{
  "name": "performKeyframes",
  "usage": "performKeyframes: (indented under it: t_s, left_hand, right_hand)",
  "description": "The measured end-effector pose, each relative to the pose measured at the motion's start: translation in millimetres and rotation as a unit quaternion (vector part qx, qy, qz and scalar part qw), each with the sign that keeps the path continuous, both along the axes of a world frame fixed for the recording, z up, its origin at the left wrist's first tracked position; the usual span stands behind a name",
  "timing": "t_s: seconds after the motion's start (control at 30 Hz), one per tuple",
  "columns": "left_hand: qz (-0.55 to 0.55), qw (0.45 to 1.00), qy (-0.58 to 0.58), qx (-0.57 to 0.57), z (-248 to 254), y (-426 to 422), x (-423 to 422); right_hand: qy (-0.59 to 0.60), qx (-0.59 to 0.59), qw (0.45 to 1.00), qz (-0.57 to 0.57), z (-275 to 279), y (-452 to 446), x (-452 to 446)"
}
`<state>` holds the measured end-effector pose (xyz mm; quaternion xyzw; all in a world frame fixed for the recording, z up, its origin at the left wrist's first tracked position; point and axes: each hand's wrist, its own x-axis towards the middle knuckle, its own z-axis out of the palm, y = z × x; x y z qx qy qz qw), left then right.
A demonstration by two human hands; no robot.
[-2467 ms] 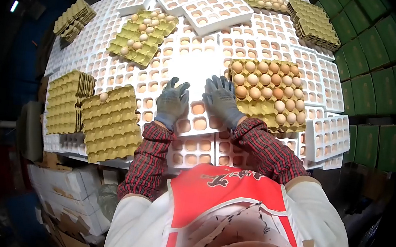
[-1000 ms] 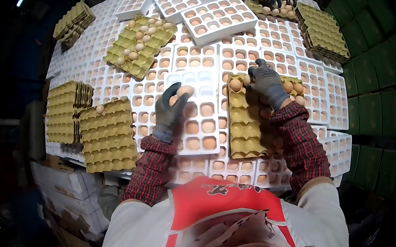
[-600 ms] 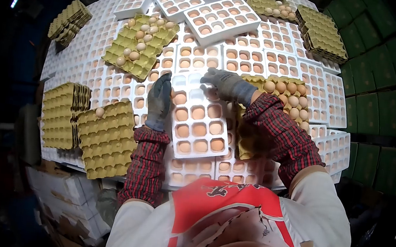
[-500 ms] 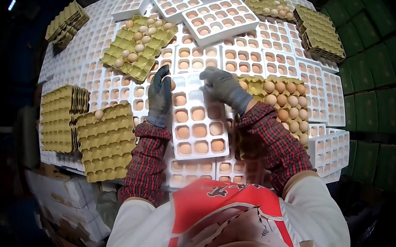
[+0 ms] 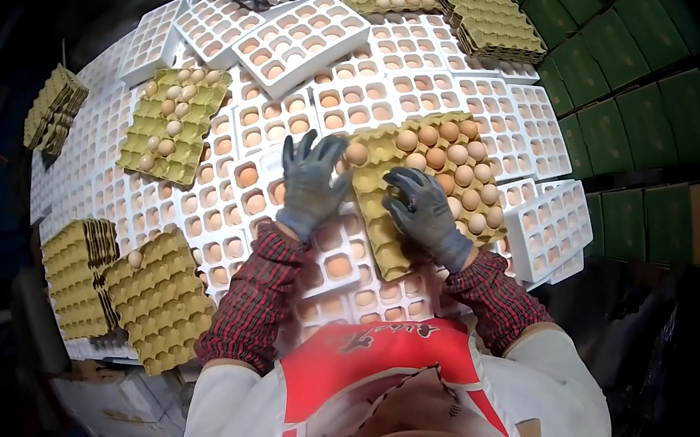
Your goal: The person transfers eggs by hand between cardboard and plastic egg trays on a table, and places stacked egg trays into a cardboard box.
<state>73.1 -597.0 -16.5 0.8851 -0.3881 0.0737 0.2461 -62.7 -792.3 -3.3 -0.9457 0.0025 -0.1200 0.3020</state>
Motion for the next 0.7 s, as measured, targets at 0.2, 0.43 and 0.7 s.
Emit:
performKeyframes:
  t_s: [0.2, 0.43, 0.7]
  left_hand:
    - [0.020, 1.000, -0.014, -0.007, -29.4, -45.2, 2.0]
    - [0.202, 0.978, -0.041, -0.009, -16.7, 50.7, 23.8]
    - [0.087, 0.918, 0.260, -0.285, -22.0, 23.0, -33.4]
  right_hand:
    - [0.020, 0.031, 0.999, -0.028, 5.2, -15.4, -67.3]
    - [-0.046, 0.057, 0.982, -0.175, 2.6, -60.5, -123.2]
    - [-0.005, 0.135, 0.947, -0.291, -30.9, -183.4, -101.6]
